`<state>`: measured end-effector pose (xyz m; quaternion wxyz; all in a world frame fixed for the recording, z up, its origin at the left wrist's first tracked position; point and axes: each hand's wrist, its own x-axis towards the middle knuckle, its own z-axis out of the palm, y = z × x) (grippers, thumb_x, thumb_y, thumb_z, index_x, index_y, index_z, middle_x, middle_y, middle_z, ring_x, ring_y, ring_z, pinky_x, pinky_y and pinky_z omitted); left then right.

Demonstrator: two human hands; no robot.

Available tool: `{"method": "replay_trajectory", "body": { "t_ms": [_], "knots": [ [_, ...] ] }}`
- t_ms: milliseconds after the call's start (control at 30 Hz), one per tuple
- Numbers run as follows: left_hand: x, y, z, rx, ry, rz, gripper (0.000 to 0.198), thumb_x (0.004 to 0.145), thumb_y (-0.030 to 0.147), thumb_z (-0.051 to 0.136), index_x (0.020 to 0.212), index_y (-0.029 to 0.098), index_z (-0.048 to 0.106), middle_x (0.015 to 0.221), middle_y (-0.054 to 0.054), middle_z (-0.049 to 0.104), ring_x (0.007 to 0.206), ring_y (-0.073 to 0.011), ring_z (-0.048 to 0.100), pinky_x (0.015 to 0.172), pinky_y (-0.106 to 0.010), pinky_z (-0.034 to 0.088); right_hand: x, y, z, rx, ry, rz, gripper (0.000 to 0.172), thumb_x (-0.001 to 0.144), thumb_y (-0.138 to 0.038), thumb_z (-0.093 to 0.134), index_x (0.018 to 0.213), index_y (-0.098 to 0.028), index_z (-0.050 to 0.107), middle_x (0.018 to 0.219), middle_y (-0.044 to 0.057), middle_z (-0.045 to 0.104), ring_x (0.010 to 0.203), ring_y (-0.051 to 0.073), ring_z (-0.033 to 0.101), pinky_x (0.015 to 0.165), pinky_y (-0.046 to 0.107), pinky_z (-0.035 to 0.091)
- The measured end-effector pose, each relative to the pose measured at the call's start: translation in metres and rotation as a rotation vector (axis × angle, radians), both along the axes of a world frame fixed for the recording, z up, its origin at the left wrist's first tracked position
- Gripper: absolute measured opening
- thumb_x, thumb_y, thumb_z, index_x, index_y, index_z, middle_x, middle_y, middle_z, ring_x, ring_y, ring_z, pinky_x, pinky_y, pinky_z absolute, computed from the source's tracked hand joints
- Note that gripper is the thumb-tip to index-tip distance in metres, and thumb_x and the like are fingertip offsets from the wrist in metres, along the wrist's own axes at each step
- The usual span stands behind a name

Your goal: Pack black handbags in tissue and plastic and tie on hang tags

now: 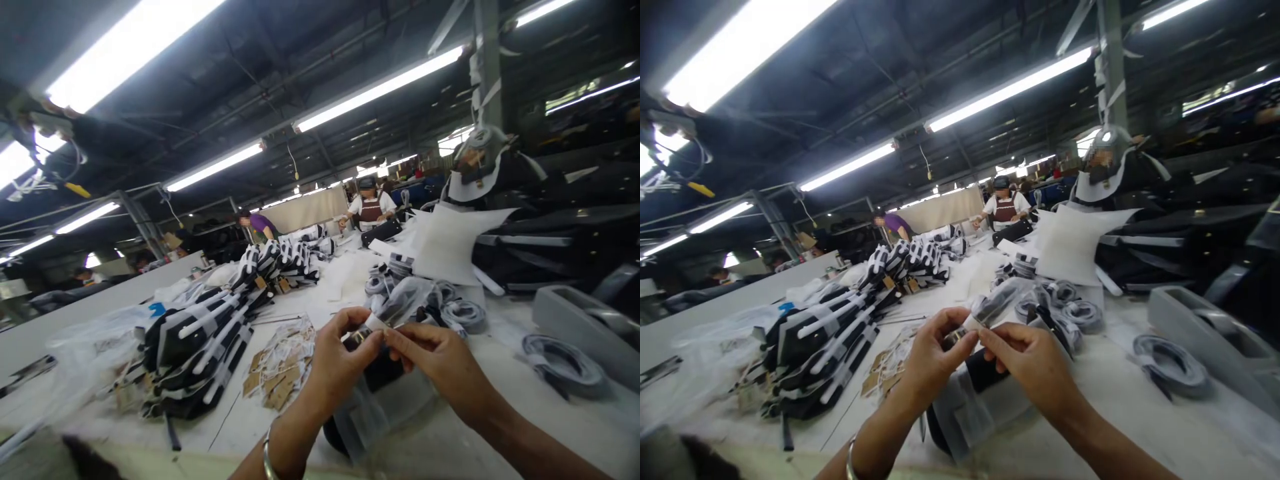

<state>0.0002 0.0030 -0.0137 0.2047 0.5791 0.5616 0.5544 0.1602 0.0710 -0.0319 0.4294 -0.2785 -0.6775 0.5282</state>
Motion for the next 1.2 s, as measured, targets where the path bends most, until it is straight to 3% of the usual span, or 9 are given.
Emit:
{"method": "replay_trajectory", "body": {
  "t_ms": [167, 333, 500, 700, 933, 1200],
  "knots": [
    [-0.002, -0.007, 0.011, -0.093, -0.021, -0.122, 0.028, 0.084, 0.029, 0.072, 0.11, 0.018, 0.069, 0.105, -0.005, 0.073, 0.098, -0.0197, 0.066, 0.089, -0.03, 0.049, 0.003, 0.005, -0.005, -0.016, -0.073, 0.002, 0.044, 0.079, -0.062, 0.071, 0.069, -0.02, 0.074, 0.062, 0.001, 0.067, 0.054, 0.013, 0.056, 0.052, 0.024, 0.044],
    [0.003, -0.011, 0.017, -0.115, -0.098, -0.149, 0.033, 0.084, 0.038, 0.073, 0.108, 0.018, 0.066, 0.101, -0.005, 0.071, 0.095, -0.0194, 0.064, 0.081, -0.028, 0.049, 0.002, 0.005, 0.001, -0.005, -0.135, 0.009, 0.045, 0.079, -0.063, 0.071, 0.067, -0.019, 0.072, 0.063, 0.001, 0.068, 0.052, 0.014, 0.057, 0.051, 0.025, 0.046],
    [0.008, -0.006, 0.014, -0.08, -0.111, -0.023, 0.035, 0.085, 0.048, 0.074, 0.095, 0.016, 0.063, 0.089, -0.004, 0.068, 0.086, -0.0176, 0.064, 0.079, -0.028, 0.048, 0.004, 0.011, -0.002, 0.072, -0.179, 0.071, 0.041, 0.088, -0.056, 0.064, 0.069, -0.021, 0.073, 0.065, 0.0, 0.069, 0.058, 0.015, 0.06, 0.058, 0.025, 0.047],
    [0.007, -0.005, 0.012, -0.076, -0.093, 0.013, 0.033, 0.083, 0.045, 0.075, 0.097, 0.016, 0.066, 0.094, -0.006, 0.07, 0.088, -0.0185, 0.065, 0.08, -0.029, 0.048, 0.013, 0.017, -0.016, -0.046, -0.107, 0.252, 0.032, 0.089, -0.049, 0.066, 0.104, -0.024, 0.078, 0.098, 0.004, 0.077, 0.085, 0.02, 0.07, 0.08, 0.029, 0.055],
    [0.018, -0.009, 0.013, -0.048, 0.017, 0.127, 0.023, 0.082, 0.034, 0.074, 0.096, 0.017, 0.067, 0.089, -0.004, 0.07, 0.084, -0.018, 0.064, 0.079, -0.029, 0.048, 0.011, 0.022, -0.028, -0.031, -0.094, 0.177, 0.034, 0.088, -0.051, 0.065, 0.096, -0.02, 0.077, 0.09, 0.006, 0.077, 0.085, 0.025, 0.072, 0.083, 0.036, 0.058],
    [0.021, -0.01, 0.008, -0.007, 0.023, 0.099, 0.018, 0.083, 0.031, 0.074, 0.093, 0.018, 0.066, 0.088, -0.002, 0.069, 0.083, -0.0164, 0.062, 0.078, -0.028, 0.048, -0.001, 0.015, -0.016, -0.085, -0.009, 0.08, 0.035, 0.073, -0.054, 0.074, 0.087, -0.022, 0.072, 0.082, 0.005, 0.076, 0.077, 0.027, 0.072, 0.074, 0.038, 0.061]
  ]
}}
